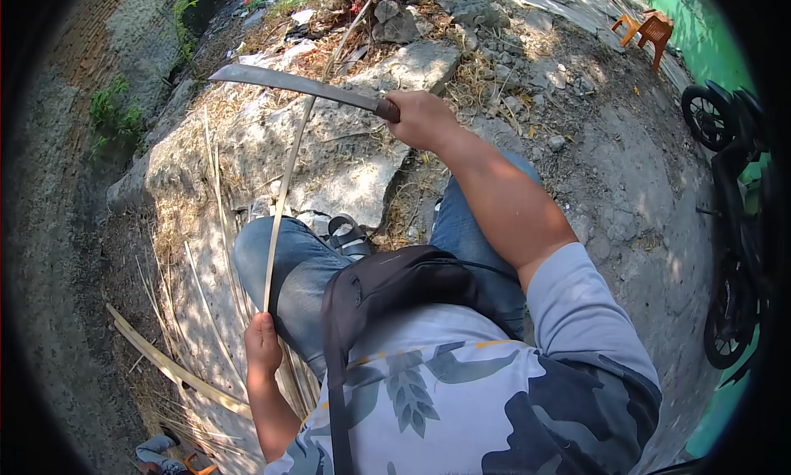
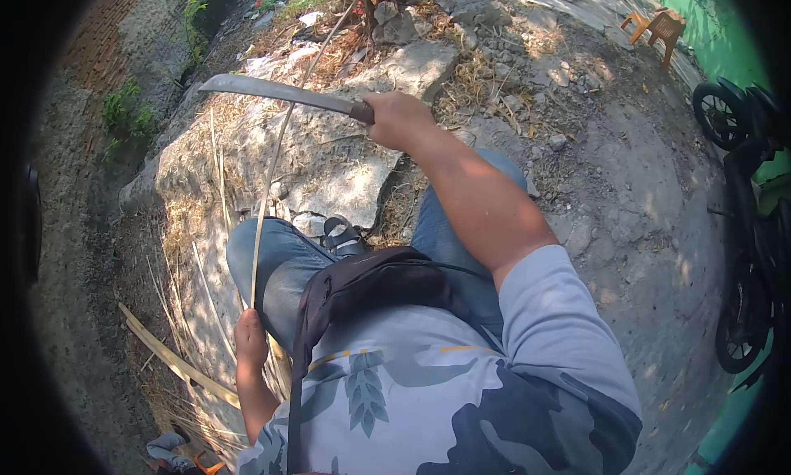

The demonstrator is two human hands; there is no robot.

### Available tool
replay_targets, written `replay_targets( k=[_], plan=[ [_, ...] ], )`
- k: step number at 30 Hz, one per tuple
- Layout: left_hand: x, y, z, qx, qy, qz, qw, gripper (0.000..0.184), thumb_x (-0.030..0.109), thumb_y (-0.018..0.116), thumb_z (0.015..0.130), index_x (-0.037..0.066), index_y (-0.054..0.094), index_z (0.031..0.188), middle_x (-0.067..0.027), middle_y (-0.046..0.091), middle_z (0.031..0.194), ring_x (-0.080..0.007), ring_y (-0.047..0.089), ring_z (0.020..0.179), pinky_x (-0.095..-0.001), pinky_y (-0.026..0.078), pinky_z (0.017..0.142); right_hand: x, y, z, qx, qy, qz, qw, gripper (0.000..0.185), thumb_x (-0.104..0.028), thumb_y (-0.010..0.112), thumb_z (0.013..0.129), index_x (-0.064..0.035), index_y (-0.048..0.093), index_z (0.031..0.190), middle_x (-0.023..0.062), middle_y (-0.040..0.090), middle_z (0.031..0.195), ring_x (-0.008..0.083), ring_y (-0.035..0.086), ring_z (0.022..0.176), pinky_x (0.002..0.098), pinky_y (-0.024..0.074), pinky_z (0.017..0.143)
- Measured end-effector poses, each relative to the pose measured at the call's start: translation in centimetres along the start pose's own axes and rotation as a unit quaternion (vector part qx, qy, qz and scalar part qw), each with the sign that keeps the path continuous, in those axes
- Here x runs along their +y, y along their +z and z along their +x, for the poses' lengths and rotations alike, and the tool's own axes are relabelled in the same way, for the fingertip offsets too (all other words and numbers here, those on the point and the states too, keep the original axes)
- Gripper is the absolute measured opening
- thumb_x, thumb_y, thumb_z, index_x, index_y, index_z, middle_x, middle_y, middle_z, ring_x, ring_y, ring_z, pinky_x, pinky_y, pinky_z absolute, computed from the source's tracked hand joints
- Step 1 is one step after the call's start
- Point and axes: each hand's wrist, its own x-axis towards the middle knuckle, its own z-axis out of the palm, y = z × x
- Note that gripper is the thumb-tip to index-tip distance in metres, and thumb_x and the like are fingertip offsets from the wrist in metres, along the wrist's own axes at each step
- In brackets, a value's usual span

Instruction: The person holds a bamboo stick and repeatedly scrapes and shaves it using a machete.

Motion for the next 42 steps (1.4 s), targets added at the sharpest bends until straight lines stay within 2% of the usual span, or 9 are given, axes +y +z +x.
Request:
replay_targets(
  k=[9, 12, 15, 18, 21, 24, 33, 37, 42],
  plan=[
    [0.8, -0.2, -0.2, 0.003, 0.021, 0.022, 1.000, 0.051, 0.040, 0.044, 0.113, 0.004, 0.049, 0.077, 0.0035, 0.042, 0.067, -0.0090, 0.039, 0.067, -0.0303, 0.034, 0.060, -4.6, 2.5, -2.0, -0.110, -0.308, -0.099, 0.940, 0.019, -0.019, 0.076, 0.074, -0.0165, 0.065, 0.089, 0.0070, 0.070, 0.079, 0.0347, 0.071, 0.081, 0.0488, 0.0549, 0.071],
    [0.3, -0.3, -0.3, -0.001, 0.003, 0.011, 1.000, 0.050, 0.039, 0.044, 0.113, 0.004, 0.048, 0.077, 0.0034, 0.042, 0.067, -0.0090, 0.039, 0.066, -0.0302, 0.034, 0.059, -4.7, 1.5, -1.8, -0.111, -0.298, -0.103, 0.942, 0.019, -0.019, 0.075, 0.074, -0.0155, 0.064, 0.089, 0.0066, 0.070, 0.080, 0.0348, 0.071, 0.082, 0.0499, 0.0545, 0.073],
    [-0.6, -0.3, -0.4, -0.004, -0.017, -0.011, 1.000, 0.050, 0.038, 0.044, 0.113, 0.004, 0.048, 0.077, 0.0034, 0.042, 0.067, -0.0093, 0.039, 0.066, -0.0302, 0.034, 0.059, -2.5, 0.2, -0.7, -0.074, -0.197, -0.091, 0.973, 0.018, -0.019, 0.074, 0.078, -0.0136, 0.066, 0.094, 0.0094, 0.072, 0.084, 0.0358, 0.072, 0.086, 0.0513, 0.0548, 0.076],
    [-0.5, 0.0, 0.0, -0.004, -0.009, -0.006, 1.000, 0.050, 0.038, 0.043, 0.114, 0.005, 0.048, 0.077, 0.0036, 0.042, 0.067, -0.0094, 0.039, 0.066, -0.0303, 0.034, 0.059, -0.9, -1.5, 0.2, -0.046, 0.004, -0.054, 0.997, 0.020, -0.019, 0.072, 0.081, -0.0157, 0.069, 0.099, 0.0124, 0.074, 0.093, 0.0350, 0.073, 0.094, 0.0494, 0.0564, 0.081],
    [0.0, -0.2, -0.1, -0.008, -0.001, 0.000, 1.000, 0.050, 0.039, 0.043, 0.114, 0.005, 0.049, 0.078, 0.0038, 0.041, 0.067, -0.0093, 0.039, 0.066, -0.0301, 0.034, 0.060, 0.4, -0.9, 0.2, -0.021, 0.057, 0.031, 0.998, 0.022, -0.021, 0.072, 0.082, -0.0146, 0.068, 0.102, 0.0142, 0.074, 0.097, 0.0370, 0.072, 0.097, 0.0505, 0.0564, 0.084],
    [0.4, -0.3, 0.2, -0.013, 0.002, 0.003, 1.000, 0.050, 0.040, 0.043, 0.114, 0.005, 0.049, 0.079, 0.0042, 0.041, 0.067, -0.0086, 0.040, 0.067, -0.0294, 0.034, 0.060, 0.6, -0.2, 0.1, -0.001, 0.042, 0.005, 0.999, 0.024, -0.023, 0.074, 0.084, -0.0141, 0.069, 0.106, 0.0159, 0.074, 0.097, 0.0395, 0.071, 0.091, 0.0512, 0.0558, 0.079],
    [1.2, -0.2, -0.1, -0.008, 0.014, 0.025, 1.000, 0.049, 0.040, 0.042, 0.114, 0.004, 0.051, 0.082, 0.0032, 0.046, 0.071, -0.0095, 0.042, 0.070, -0.0300, 0.037, 0.063, -4.2, 1.3, -1.8, -0.128, -0.225, -0.108, 0.960, 0.023, -0.019, 0.074, 0.077, -0.0172, 0.065, 0.098, 0.0076, 0.072, 0.085, 0.0350, 0.072, 0.087, 0.0502, 0.0564, 0.075],
    [1.1, -0.3, -0.2, 0.003, 0.013, 0.037, 0.999, 0.048, 0.039, 0.044, 0.113, 0.003, 0.053, 0.082, 0.0019, 0.048, 0.069, -0.0095, 0.042, 0.070, -0.0299, 0.038, 0.062, -5.7, 1.0, -2.1, -0.163, -0.258, -0.137, 0.942, 0.021, -0.018, 0.074, 0.076, -0.0166, 0.065, 0.096, 0.0070, 0.072, 0.084, 0.0329, 0.072, 0.087, 0.0489, 0.0565, 0.076],
    [-0.4, -0.4, -0.1, -0.013, -0.007, 0.004, 1.000, 0.049, 0.043, 0.042, 0.113, 0.007, 0.051, 0.082, 0.0059, 0.044, 0.071, -0.0066, 0.040, 0.069, -0.0273, 0.034, 0.062, -2.5, 0.4, -1.1, -0.085, -0.187, -0.095, 0.974, 0.021, -0.020, 0.076, 0.075, -0.0160, 0.066, 0.093, 0.0089, 0.072, 0.084, 0.0351, 0.072, 0.088, 0.0500, 0.0562, 0.077]
  ],
)
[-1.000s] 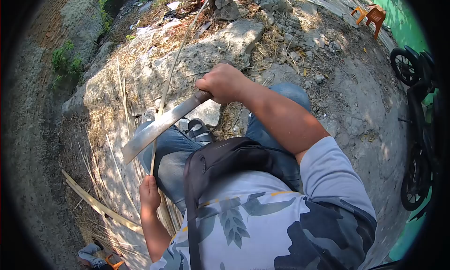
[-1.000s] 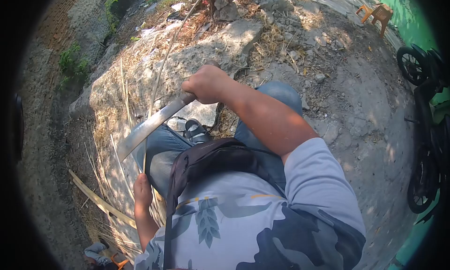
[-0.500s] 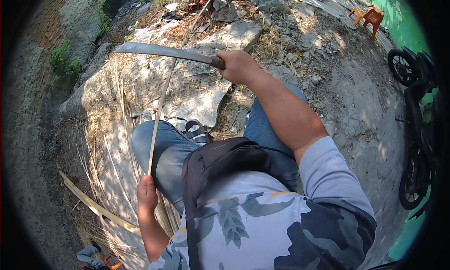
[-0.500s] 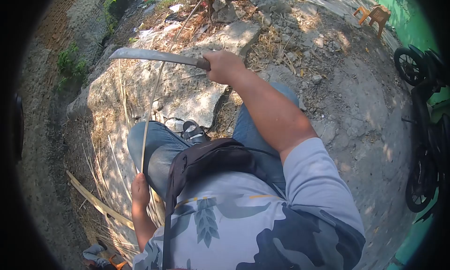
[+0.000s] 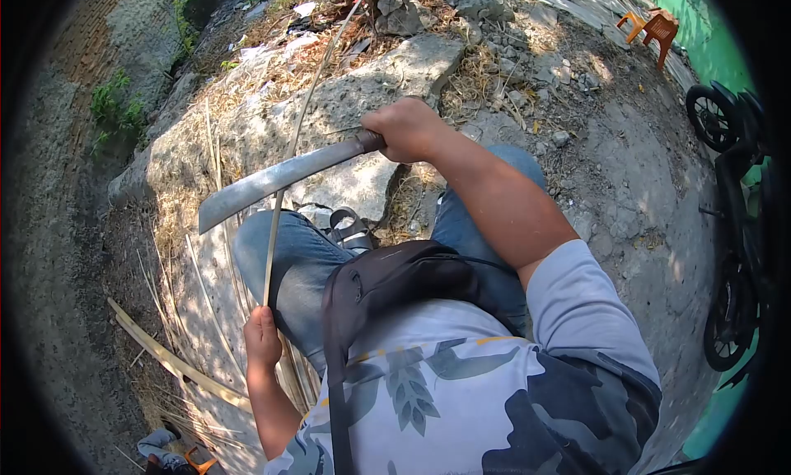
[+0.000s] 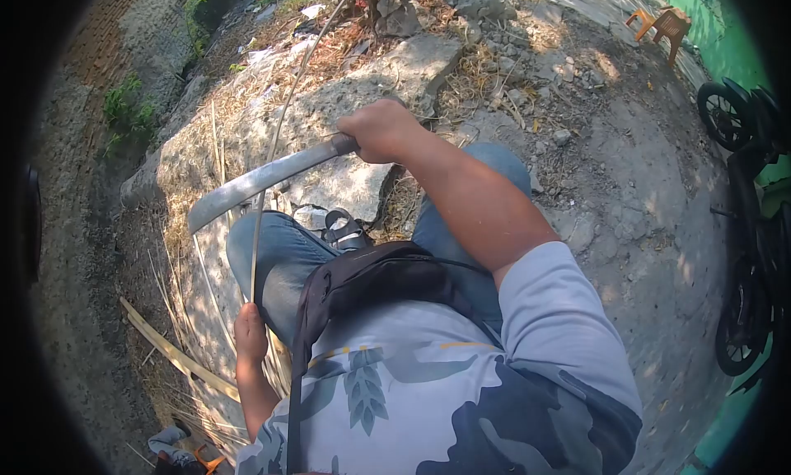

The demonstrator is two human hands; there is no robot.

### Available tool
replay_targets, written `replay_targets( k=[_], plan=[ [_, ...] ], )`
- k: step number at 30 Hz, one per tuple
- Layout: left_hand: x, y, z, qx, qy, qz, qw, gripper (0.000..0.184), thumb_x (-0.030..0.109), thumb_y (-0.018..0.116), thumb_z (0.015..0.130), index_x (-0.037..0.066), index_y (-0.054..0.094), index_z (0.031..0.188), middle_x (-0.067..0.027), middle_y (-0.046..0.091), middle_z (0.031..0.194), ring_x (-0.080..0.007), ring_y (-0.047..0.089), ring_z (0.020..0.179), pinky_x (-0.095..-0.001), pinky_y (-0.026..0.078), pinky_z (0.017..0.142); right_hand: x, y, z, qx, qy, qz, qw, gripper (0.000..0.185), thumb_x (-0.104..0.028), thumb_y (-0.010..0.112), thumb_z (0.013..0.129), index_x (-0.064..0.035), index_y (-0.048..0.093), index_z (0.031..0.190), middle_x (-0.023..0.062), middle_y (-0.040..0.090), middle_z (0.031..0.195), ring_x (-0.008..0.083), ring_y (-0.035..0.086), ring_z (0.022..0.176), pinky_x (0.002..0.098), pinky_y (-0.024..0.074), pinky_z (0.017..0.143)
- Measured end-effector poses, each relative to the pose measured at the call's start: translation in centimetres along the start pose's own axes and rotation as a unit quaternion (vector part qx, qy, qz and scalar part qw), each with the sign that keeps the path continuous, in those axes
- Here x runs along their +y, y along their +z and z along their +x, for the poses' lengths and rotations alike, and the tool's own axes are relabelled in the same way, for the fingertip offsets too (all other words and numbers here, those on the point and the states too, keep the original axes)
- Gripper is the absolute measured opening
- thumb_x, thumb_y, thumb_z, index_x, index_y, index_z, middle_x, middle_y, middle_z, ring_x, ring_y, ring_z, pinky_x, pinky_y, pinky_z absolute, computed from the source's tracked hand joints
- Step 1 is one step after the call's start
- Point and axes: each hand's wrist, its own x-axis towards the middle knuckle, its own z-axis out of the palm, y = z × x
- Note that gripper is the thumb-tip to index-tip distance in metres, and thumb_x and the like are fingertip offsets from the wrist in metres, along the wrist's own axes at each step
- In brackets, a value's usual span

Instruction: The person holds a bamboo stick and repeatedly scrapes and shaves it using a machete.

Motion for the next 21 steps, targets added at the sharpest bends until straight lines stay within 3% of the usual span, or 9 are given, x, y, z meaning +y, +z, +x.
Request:
replay_targets(
  k=[5, 6, 9, 15, 21],
  plan=[
    [0.3, 0.3, 0.1, 0.002, 0.006, -0.013, 1.000, 0.048, 0.043, 0.043, 0.113, 0.007, 0.052, 0.082, 0.0068, 0.043, 0.071, -0.0059, 0.039, 0.069, -0.0265, 0.033, 0.062, 3.0, -0.3, 0.2, 0.041, 0.192, 0.077, 0.977, 0.023, -0.030, 0.075, 0.087, -0.0144, 0.069, 0.102, 0.0142, 0.073, 0.093, 0.0378, 0.071, 0.092, 0.0506, 0.0557, 0.078],
    [0.4, 0.3, 0.0, 0.003, 0.003, -0.009, 1.000, 0.048, 0.042, 0.043, 0.113, 0.007, 0.052, 0.082, 0.0068, 0.043, 0.071, -0.0058, 0.039, 0.069, -0.0266, 0.033, 0.062, 3.4, 0.0, 0.1, 0.041, 0.195, 0.094, 0.975, 0.027, -0.035, 0.074, 0.090, -0.0136, 0.069, 0.106, 0.0156, 0.073, 0.095, 0.0385, 0.071, 0.093, 0.0504, 0.0558, 0.079],
    [0.6, 0.3, 0.1, 0.002, -0.001, -0.003, 1.000, 0.047, 0.041, 0.043, 0.113, 0.007, 0.052, 0.082, 0.0066, 0.044, 0.072, -0.0057, 0.039, 0.070, -0.0268, 0.033, 0.062, 2.7, 0.1, 0.0, 0.038, 0.200, 0.103, 0.974, 0.027, -0.033, 0.074, 0.089, -0.0135, 0.069, 0.108, 0.0163, 0.073, 0.097, 0.0388, 0.071, 0.094, 0.0506, 0.0559, 0.081],
    [0.7, 0.2, -0.1, 0.012, 0.007, 0.021, 1.000, 0.047, 0.039, 0.043, 0.113, 0.006, 0.050, 0.081, 0.0054, 0.044, 0.072, -0.0072, 0.039, 0.070, -0.0279, 0.033, 0.062, 0.7, -0.6, 0.0, -0.004, 0.101, 0.079, 0.992, 0.021, -0.019, 0.071, 0.082, -0.0132, 0.067, 0.102, 0.0169, 0.072, 0.092, 0.0390, 0.071, 0.093, 0.0524, 0.0554, 0.080],
    [1.9, 0.2, -0.1, 0.007, 0.004, 0.038, 0.999, 0.047, 0.039, 0.043, 0.113, 0.007, 0.047, 0.079, 0.0046, 0.041, 0.071, -0.0084, 0.038, 0.069, -0.0289, 0.032, 0.061, -1.7, 0.7, -0.2, -0.040, -0.056, 0.018, 0.997, 0.019, -0.016, 0.074, 0.075, -0.0152, 0.066, 0.093, 0.0094, 0.072, 0.083, 0.0353, 0.072, 0.085, 0.0509, 0.0555, 0.073]
  ],
)
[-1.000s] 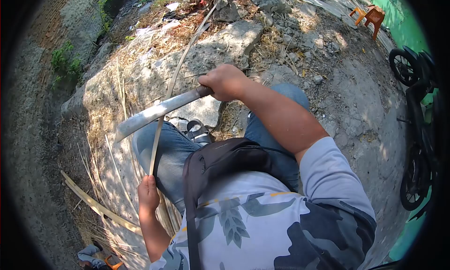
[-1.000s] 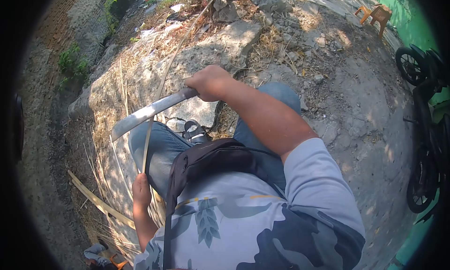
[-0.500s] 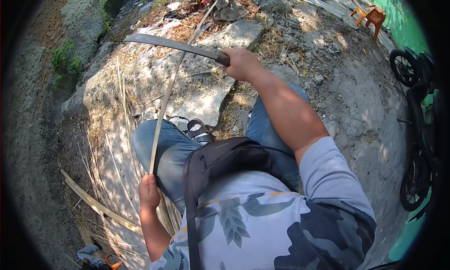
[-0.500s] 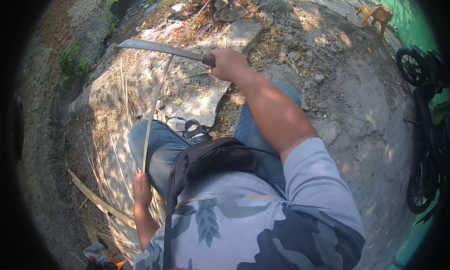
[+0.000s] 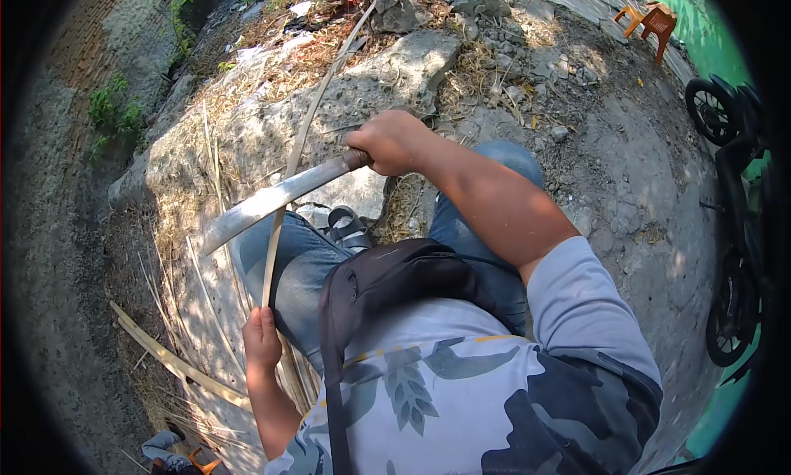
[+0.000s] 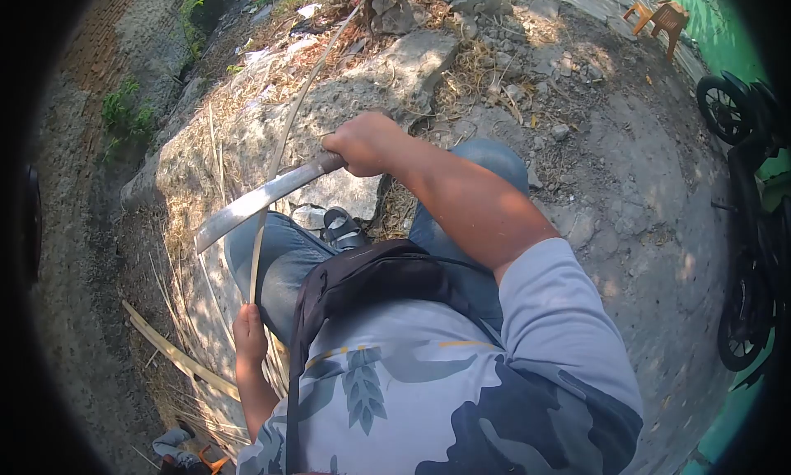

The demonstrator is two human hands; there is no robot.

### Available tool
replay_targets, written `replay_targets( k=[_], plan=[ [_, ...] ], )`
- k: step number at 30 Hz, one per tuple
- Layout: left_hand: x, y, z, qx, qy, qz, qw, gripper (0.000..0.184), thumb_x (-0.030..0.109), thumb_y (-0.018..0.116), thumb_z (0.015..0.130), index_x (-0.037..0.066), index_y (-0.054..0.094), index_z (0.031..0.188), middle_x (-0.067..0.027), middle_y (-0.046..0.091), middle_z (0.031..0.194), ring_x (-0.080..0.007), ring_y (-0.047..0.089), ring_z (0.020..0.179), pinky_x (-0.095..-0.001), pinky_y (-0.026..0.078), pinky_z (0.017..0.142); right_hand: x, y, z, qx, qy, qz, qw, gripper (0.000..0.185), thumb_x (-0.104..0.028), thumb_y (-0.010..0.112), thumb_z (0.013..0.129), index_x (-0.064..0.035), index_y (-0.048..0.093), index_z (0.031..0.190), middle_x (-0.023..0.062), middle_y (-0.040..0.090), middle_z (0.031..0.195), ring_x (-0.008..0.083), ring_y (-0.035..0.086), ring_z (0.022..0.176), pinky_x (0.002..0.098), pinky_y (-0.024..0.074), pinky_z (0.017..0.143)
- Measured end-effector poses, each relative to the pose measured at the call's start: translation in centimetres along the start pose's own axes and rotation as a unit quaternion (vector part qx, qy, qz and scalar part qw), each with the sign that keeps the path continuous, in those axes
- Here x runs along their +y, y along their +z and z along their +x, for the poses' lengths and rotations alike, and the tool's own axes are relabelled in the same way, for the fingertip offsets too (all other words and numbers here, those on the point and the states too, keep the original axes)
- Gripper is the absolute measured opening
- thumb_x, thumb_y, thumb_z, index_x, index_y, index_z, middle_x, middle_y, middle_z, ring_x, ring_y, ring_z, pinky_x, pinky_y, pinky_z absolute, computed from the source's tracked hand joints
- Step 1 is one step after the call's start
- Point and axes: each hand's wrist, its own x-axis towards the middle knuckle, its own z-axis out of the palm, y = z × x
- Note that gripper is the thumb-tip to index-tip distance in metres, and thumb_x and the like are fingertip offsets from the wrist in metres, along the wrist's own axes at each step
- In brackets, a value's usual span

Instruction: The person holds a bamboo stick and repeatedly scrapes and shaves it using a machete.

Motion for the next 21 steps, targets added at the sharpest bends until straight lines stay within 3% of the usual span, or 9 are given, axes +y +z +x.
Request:
replay_targets(
  k=[13, 21],
  plan=[
    [-1.1, 0.4, 0.2, 0.020, 0.010, -0.018, 1.000, 0.047, 0.037, 0.046, 0.113, 0.006, 0.046, 0.078, 0.0035, 0.041, 0.069, -0.0081, 0.037, 0.068, -0.0296, 0.033, 0.060, 0.7, 0.0, 0.0, 0.017, 0.000, -0.010, 1.000, 0.019, -0.015, 0.074, 0.072, -0.0157, 0.067, 0.090, 0.0082, 0.070, 0.079, 0.0341, 0.072, 0.081, 0.0498, 0.0556, 0.071],
    [-1.9, 0.5, 0.2, 0.027, 0.015, -0.028, 0.999, 0.048, 0.036, 0.048, 0.113, 0.005, 0.046, 0.076, 0.0025, 0.041, 0.067, -0.0088, 0.038, 0.067, -0.0301, 0.033, 0.058, 0.5, -0.9, 0.2, -0.024, 0.033, -0.021, 0.999, 0.020, -0.017, 0.076, 0.076, -0.0172, 0.071, 0.095, 0.0067, 0.074, 0.088, 0.0311, 0.074, 0.090, 0.0473, 0.0572, 0.077]
  ],
)
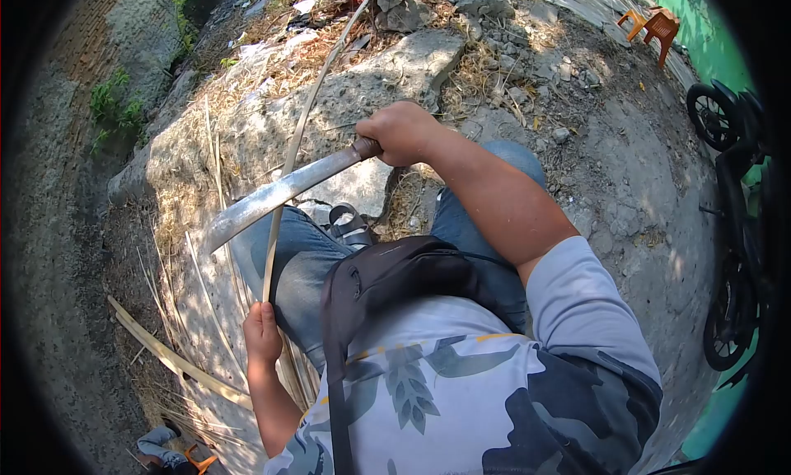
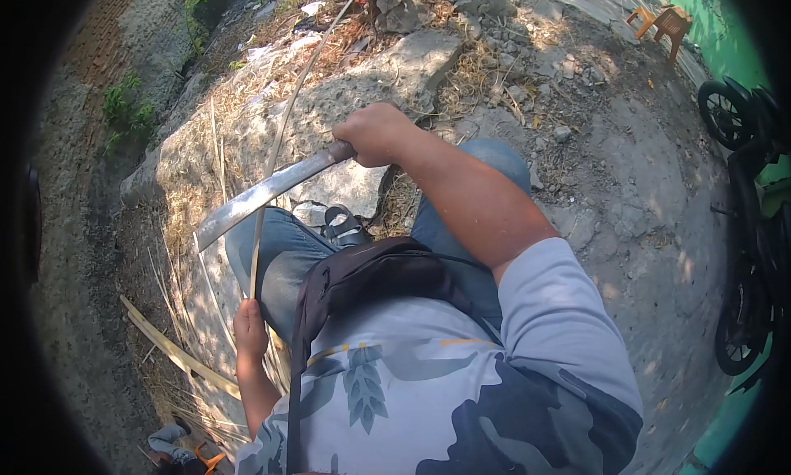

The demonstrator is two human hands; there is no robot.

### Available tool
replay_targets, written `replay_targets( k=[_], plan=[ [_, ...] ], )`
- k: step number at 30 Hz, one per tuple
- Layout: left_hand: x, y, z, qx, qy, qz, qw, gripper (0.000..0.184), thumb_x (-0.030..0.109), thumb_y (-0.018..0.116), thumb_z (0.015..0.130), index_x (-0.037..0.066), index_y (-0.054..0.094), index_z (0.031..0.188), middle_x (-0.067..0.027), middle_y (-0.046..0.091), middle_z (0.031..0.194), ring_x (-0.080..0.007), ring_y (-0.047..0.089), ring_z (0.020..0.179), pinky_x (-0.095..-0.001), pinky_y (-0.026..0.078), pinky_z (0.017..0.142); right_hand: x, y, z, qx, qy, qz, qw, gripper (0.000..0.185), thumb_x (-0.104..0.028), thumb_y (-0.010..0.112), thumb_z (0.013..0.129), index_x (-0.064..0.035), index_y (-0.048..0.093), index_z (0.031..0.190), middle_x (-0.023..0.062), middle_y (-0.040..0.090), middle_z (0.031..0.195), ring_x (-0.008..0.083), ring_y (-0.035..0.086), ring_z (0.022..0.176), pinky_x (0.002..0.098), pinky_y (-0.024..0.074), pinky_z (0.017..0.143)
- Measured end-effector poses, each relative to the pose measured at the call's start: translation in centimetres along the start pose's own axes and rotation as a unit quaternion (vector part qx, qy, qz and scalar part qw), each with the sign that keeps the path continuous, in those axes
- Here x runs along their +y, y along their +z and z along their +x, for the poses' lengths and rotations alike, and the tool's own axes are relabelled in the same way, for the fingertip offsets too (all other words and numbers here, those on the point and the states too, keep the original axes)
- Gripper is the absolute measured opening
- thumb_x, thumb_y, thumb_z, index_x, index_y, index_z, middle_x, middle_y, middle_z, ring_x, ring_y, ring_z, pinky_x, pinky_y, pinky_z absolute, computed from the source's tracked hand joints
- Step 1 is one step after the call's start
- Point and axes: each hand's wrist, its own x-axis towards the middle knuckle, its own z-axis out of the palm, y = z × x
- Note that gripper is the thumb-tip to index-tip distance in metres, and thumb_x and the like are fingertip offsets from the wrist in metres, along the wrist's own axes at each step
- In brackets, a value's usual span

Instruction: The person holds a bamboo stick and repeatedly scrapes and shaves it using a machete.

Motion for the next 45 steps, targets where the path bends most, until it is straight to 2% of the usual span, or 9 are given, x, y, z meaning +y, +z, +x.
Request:
replay_targets(
  k=[13, 16, 22, 28, 40, 45],
  plan=[
    [0.3, 0.0, 0.0, -0.009, -0.005, -0.016, 1.000, 0.046, 0.035, 0.047, 0.113, 0.005, 0.049, 0.079, 0.0033, 0.043, 0.068, -0.0078, 0.039, 0.068, -0.0291, 0.034, 0.059, -0.1, -0.7, -0.1, -0.021, 0.010, -0.007, 1.000, 0.022, -0.016, 0.075, 0.076, -0.0184, 0.072, 0.098, 0.0063, 0.074, 0.090, 0.0302, 0.073, 0.091, 0.0469, 0.0573, 0.079],
    [-0.1, 0.0, 0.0, -0.011, -0.009, -0.020, 1.000, 0.046, 0.035, 0.047, 0.113, 0.004, 0.049, 0.079, 0.0033, 0.044, 0.068, -0.0078, 0.039, 0.068, -0.0291, 0.034, 0.059, 0.6, 0.2, 0.1, 0.009, -0.006, 0.001, 1.000, 0.020, -0.014, 0.073, 0.073, -0.0160, 0.065, 0.092, 0.0071, 0.070, 0.083, 0.0336, 0.071, 0.084, 0.0493, 0.0558, 0.073],
    [-0.7, -0.1, 0.0, -0.008, -0.013, -0.017, 1.000, 0.047, 0.036, 0.046, 0.113, 0.005, 0.049, 0.079, 0.0030, 0.044, 0.067, -0.0084, 0.040, 0.067, -0.0297, 0.034, 0.059, 1.7, -0.4, -0.4, 0.016, 0.046, 0.033, 0.998, 0.019, -0.017, 0.073, 0.077, -0.0154, 0.066, 0.094, 0.0114, 0.072, 0.089, 0.0366, 0.071, 0.090, 0.0508, 0.0560, 0.077],
    [-0.5, 0.1, 0.1, -0.006, -0.008, -0.021, 1.000, 0.047, 0.036, 0.046, 0.113, 0.005, 0.049, 0.079, 0.0031, 0.044, 0.068, -0.0084, 0.040, 0.068, -0.0293, 0.034, 0.060, 1.9, -0.2, -0.3, 0.000, 0.086, 0.056, 0.995, 0.022, -0.018, 0.074, 0.076, -0.0179, 0.071, 0.098, 0.0114, 0.074, 0.093, 0.0347, 0.073, 0.094, 0.0496, 0.0578, 0.081],
    [0.3, 0.1, -0.1, -0.004, -0.012, -0.022, 1.000, 0.044, 0.035, 0.047, 0.113, 0.006, 0.049, 0.080, 0.0050, 0.043, 0.071, -0.0070, 0.039, 0.070, -0.0277, 0.034, 0.061, 1.6, -0.5, -0.5, 0.005, 0.077, 0.062, 0.995, 0.022, -0.019, 0.074, 0.077, -0.0190, 0.072, 0.099, 0.0100, 0.075, 0.094, 0.0346, 0.073, 0.092, 0.0494, 0.0575, 0.080],
    [0.5, 0.3, 0.0, -0.006, -0.019, -0.044, 0.999, 0.043, 0.035, 0.050, 0.112, 0.006, 0.050, 0.080, 0.0056, 0.043, 0.071, -0.0069, 0.039, 0.070, -0.0277, 0.034, 0.061, 0.8, -0.3, -0.8, 0.048, -0.021, 0.018, 0.998, 0.019, -0.017, 0.074, 0.075, -0.0157, 0.068, 0.093, 0.0099, 0.071, 0.086, 0.0353, 0.072, 0.086, 0.0501, 0.0562, 0.074]
  ],
)
